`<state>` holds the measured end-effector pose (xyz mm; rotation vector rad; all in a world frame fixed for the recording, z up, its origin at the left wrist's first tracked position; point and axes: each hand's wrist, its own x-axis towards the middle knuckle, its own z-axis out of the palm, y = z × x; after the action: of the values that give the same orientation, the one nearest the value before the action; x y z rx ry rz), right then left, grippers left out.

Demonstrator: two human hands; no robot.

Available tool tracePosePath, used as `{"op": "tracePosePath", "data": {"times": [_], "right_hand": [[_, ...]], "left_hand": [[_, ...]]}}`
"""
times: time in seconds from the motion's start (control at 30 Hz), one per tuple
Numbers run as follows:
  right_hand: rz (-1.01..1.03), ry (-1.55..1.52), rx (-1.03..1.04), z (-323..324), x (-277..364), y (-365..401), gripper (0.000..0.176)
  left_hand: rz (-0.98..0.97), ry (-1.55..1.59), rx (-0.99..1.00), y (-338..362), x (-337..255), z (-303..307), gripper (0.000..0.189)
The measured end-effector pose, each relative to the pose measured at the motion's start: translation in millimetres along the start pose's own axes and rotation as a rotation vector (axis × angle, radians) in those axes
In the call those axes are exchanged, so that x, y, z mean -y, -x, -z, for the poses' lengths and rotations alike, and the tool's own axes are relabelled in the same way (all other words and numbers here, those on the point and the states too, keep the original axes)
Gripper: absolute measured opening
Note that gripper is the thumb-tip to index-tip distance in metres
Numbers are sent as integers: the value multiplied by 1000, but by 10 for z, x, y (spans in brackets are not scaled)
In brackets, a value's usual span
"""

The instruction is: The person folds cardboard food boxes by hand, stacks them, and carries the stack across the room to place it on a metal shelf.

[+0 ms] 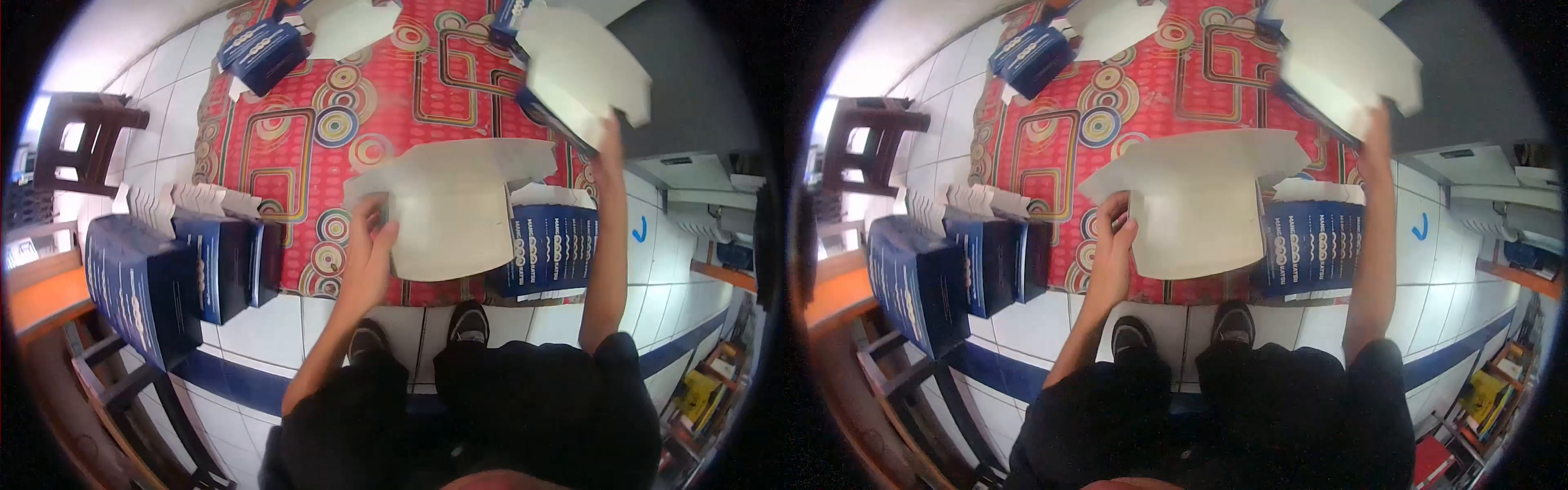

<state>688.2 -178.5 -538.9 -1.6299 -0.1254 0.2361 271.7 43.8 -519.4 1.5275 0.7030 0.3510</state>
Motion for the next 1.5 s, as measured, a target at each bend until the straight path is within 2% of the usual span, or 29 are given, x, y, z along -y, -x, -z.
{"op": "tracePosePath", "data": {"times": [0.03,0.07,0.1,0.13,0.17,0.23,0.27,0.33,0.37,0.47,0.57,0.67,0.87,0.97,1.07,1.27,1.37,1.5], "right_hand": [[-56,-186,-35,340,74,53,47],[-10,-181,-33,480,345,329,47],[0,-307,-95,575,556,626,48],[23,-267,-101,760,683,836,48],[-5,-251,-99,714,957,1106,48],[-75,-170,58,607,1257,1607,50],[-110,-127,135,502,1319,1795,51],[-117,123,106,160,1211,2097,53],[-97,202,165,-51,1147,2191,51],[-96,263,351,-616,1017,2296,44],[12,335,371,-816,673,2229,43],[-23,318,387,-921,690,2308,41],[-79,482,415,-889,886,2383,44],[-63,463,410,-873,836,2388,47],[-83,482,415,-881,824,2391,48],[12,669,419,-933,903,2398,46],[9,656,459,-832,866,2287,43],[-73,492,506,-730,780,2178,41]], "left_hand": [[-55,37,-3,-23,13,-12,46],[-46,46,-12,-30,39,-16,46],[-41,54,-17,-50,64,-15,46],[-35,60,-19,-64,67,-15,45],[-31,71,-26,-67,49,-21,46],[-22,91,-31,-64,19,-36,46],[-30,80,-37,-52,19,-38,46],[-44,60,-45,-18,42,-38,47],[-55,39,-45,3,59,-39,46],[-114,-1,-48,51,120,-36,46],[-211,-46,-47,80,224,-27,44],[-128,47,-36,122,228,-19,46],[-145,-19,-39,169,261,-86,52],[-146,-38,-24,183,246,-81,53],[-137,3,-5,189,173,-59,54],[-112,192,-1,146,110,-52,58],[-85,191,-16,140,87,-47,58],[-67,172,-29,124,123,-55,58]]}}
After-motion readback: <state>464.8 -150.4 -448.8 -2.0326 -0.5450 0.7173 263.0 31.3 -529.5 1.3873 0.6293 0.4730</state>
